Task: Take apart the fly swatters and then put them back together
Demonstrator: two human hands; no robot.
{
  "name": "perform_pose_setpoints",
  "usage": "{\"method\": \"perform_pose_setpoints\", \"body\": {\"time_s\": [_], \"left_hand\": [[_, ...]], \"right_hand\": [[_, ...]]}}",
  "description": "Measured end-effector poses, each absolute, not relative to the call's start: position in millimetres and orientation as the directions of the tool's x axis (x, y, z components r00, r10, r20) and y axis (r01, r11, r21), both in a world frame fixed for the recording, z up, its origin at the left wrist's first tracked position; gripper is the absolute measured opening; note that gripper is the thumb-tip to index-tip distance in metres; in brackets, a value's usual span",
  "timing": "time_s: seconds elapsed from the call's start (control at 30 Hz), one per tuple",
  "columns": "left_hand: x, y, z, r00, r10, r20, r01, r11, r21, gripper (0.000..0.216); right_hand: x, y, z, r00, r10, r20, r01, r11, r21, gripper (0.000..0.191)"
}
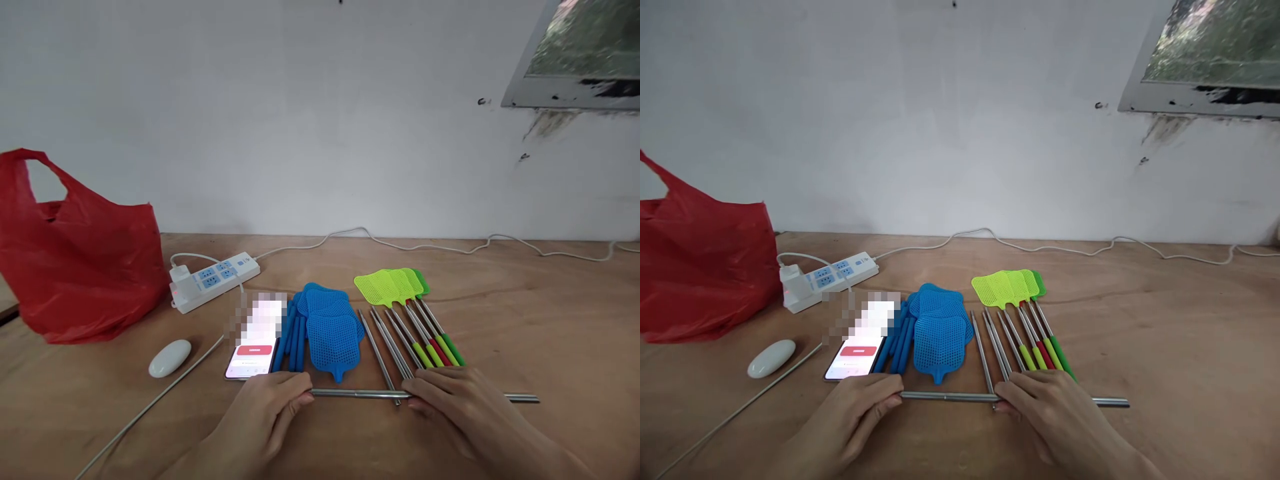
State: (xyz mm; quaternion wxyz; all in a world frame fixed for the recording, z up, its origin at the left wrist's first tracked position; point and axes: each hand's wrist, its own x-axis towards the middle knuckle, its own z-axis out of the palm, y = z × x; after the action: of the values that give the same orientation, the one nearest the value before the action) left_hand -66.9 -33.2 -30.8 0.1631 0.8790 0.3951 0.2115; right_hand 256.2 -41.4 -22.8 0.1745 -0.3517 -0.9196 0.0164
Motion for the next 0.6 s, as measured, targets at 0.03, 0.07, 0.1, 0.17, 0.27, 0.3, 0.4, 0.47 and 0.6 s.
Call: {"method": "perform_pose_setpoints", "body": {"time_s": [0.03,0.07,0.1,0.17,0.27,0.3,0.4,0.47,0.6], "left_hand": [[-67.6,-33.6,-30.2,0.610,0.760,0.224,0.629,-0.637,0.446,0.032],[-67.7,-33.9,-29.3,0.624,0.754,0.206,0.633,-0.642,0.432,0.032],[-67.5,-34.1,-28.5,0.638,0.746,0.191,0.637,-0.650,0.413,0.031],[-66.7,-34.2,-27.3,0.660,0.732,0.169,0.647,-0.668,0.367,0.032],[-67.6,-33.7,-27.2,0.673,0.723,0.156,0.658,-0.681,0.320,0.035],[-68.9,-33.4,-27.2,0.673,0.723,0.158,0.659,-0.683,0.314,0.036],[-74.7,-32.4,-25.9,0.666,0.722,0.190,0.656,-0.687,0.312,0.037],[-78.3,-32.0,-23.8,0.661,0.720,0.212,0.653,-0.691,0.310,0.036],[-79.6,-31.4,-19.5,0.674,0.705,0.218,0.639,-0.705,0.307,0.035]], "right_hand": [[256.6,-42.4,-23.4,-0.683,0.664,0.304,0.649,0.743,-0.163,0.030],[256.1,-43.4,-24.1,-0.673,0.676,0.301,0.659,0.732,-0.172,0.030],[255.1,-44.3,-24.7,-0.663,0.687,0.299,0.668,0.723,-0.179,0.030],[253.4,-45.1,-25.7,-0.647,0.701,0.299,0.678,0.709,-0.193,0.029],[257.0,-43.9,-27.2,-0.624,0.715,0.316,0.687,0.694,-0.216,0.026],[260.4,-43.1,-28.3,-0.606,0.726,0.326,0.699,0.681,-0.218,0.024],[275.6,-40.5,-33.7,-0.518,0.788,0.332,0.780,0.595,-0.194,0.025],[286.2,-39.7,-37.7,-0.479,0.820,0.314,0.826,0.542,-0.157,0.033],[298.6,-40.3,-39.9,-0.493,0.815,0.304,0.828,0.547,-0.122,0.036]]}}
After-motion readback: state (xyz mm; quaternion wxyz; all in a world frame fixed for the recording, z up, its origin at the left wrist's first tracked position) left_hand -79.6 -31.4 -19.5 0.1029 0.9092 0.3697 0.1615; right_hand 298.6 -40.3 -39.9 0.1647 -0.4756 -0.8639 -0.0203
